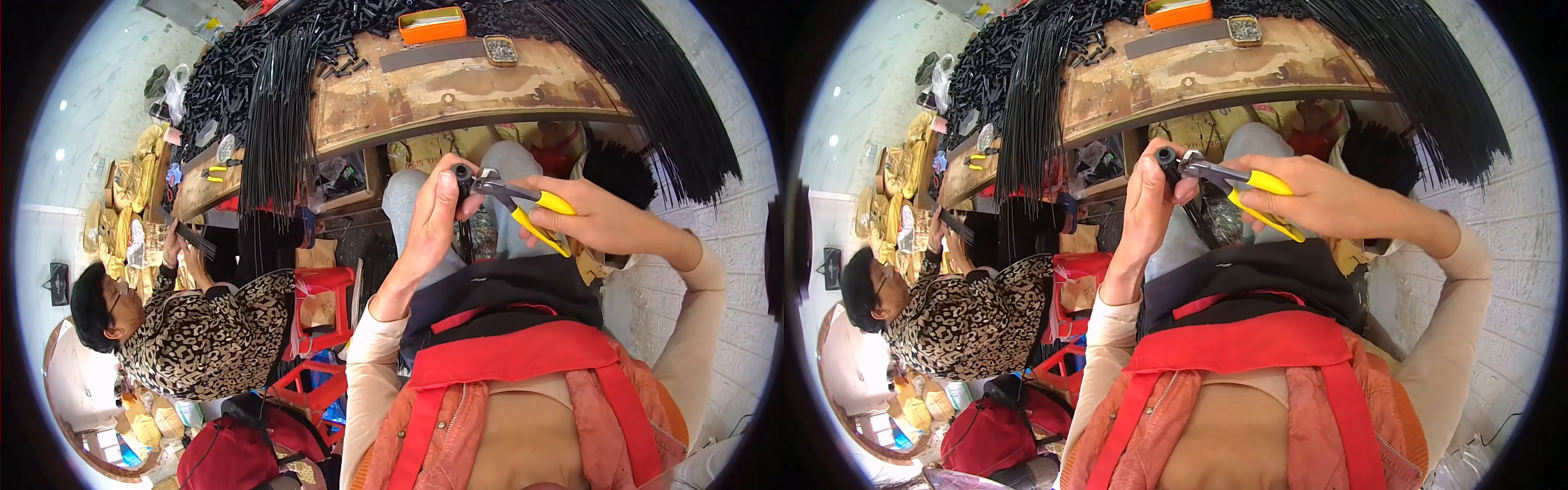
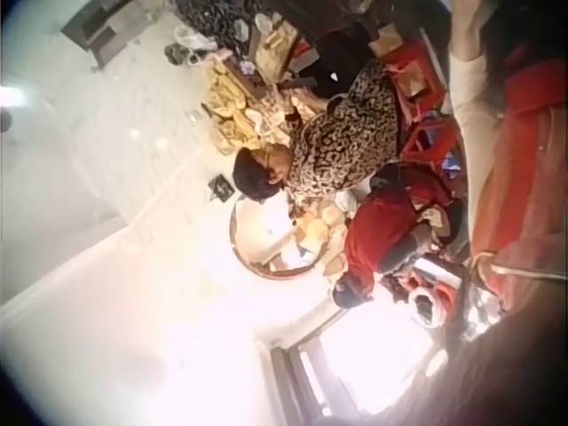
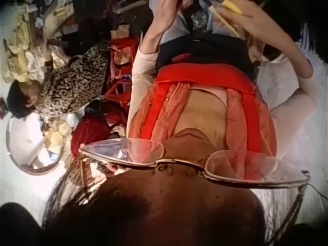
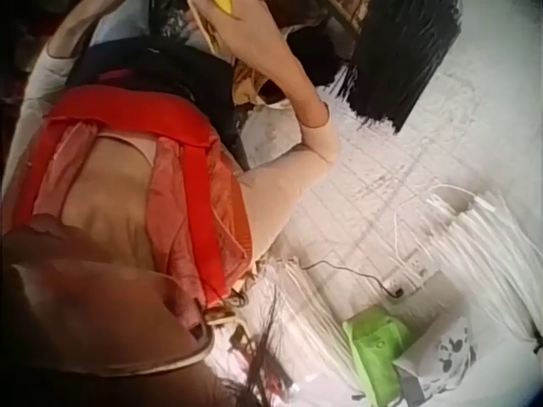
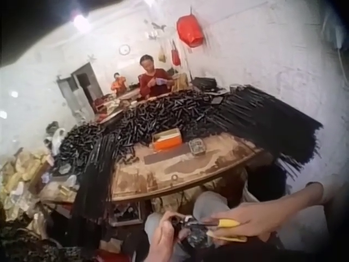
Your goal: Assembling black plastic components and attaching connector clips at a factory workbench.
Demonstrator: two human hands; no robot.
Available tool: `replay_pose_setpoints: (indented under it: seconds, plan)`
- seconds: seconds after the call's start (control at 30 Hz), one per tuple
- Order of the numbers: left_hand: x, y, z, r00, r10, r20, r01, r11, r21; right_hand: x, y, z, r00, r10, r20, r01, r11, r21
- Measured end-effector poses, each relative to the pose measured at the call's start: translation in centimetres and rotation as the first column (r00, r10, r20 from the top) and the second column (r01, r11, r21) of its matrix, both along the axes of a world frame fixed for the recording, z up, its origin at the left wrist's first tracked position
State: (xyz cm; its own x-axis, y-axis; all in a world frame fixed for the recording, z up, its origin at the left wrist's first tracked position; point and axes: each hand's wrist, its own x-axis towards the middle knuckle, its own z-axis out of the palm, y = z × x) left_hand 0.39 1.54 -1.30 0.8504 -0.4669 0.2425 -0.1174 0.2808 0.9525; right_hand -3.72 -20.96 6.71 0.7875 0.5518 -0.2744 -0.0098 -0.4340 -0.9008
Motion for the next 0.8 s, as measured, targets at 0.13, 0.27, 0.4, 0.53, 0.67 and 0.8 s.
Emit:
replay_pose_setpoints:
  seconds: [0.13, 0.27, 0.4, 0.53, 0.67, 0.8]
  plan:
    - [-0.4, 0.1, 0.1, 1.0, 0.0, 0.009, -0.001, 0.999, 0.034, 0.7, 0.0, 2.1, 0.992, 0.036, -0.12, -0.039, 0.999, -0.022]
    - [-0.2, 0.3, -0.1, 1.0, 0.018, 0.011, -0.018, 1.0, 0.011, 1.3, 0.2, 1.9, 0.975, 0.041, -0.217, -0.072, 0.988, -0.139]
    - [-0.1, 1.0, 0.1, 0.999, -0.04, -0.006, 0.04, 0.999, -0.017, 0.8, 0.8, 2.4, 0.985, -0.002, -0.17, -0.025, 0.987, -0.158]
    - [0.0, 0.5, 0.0, 0.999, -0.039, -0.011, 0.039, 0.999, -0.009, 0.3, -0.3, 1.4, 0.995, 0.053, 0.088, -0.041, 0.991, -0.13]
    - [0.7, 0.1, 0.0, 0.997, -0.072, 0.01, 0.072, 0.997, 0.036, 0.7, -0.4, 2.8, 0.999, 0.021, -0.047, -0.033, 0.964, -0.265]
    - [0.2, -0.7, 1.4, 0.999, -0.016, 0.043, 0.012, 0.995, 0.096, 1.0, -1.1, 1.7, 0.996, 0.049, 0.081, -0.026, 0.963, -0.269]
